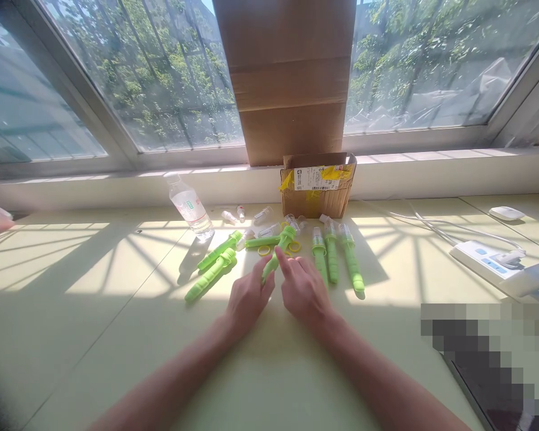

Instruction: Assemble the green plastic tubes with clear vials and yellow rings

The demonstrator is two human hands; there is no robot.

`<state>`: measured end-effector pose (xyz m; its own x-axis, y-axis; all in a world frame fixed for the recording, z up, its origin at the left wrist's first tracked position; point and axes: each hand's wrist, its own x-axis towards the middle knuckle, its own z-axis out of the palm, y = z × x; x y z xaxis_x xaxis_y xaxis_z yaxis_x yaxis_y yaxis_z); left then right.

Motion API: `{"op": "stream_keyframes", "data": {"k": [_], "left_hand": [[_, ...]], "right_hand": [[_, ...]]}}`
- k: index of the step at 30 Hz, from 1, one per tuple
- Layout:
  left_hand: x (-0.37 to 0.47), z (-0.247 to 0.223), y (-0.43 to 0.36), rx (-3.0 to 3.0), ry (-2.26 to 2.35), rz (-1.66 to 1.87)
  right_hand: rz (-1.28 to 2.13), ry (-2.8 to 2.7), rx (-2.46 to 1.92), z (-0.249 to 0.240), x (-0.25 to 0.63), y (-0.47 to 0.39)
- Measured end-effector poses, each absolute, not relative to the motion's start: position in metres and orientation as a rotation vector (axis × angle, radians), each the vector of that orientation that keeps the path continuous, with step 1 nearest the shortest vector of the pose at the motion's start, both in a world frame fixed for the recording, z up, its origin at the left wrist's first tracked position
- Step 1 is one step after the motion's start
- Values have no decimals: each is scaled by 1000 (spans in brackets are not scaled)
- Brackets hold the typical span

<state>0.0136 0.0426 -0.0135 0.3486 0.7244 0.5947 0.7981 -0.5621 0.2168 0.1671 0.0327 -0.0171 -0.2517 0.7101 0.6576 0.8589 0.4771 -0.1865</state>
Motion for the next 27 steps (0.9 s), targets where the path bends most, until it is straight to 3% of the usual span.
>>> {"op": "stream_keyframes", "data": {"k": [9, 17, 27], "left_hand": [[15, -13, 41, -2706, -1286, -879], [17, -12, 42, -2644, -1368, -819], [16, -19, 49, -2688, -1573, -596]], "right_hand": [[23, -2041, -1396, -24, 167, 34], [-4, -1836, -1600, -26, 170, 37], [163, -1959, -1435, -21, 170, 38]]}}
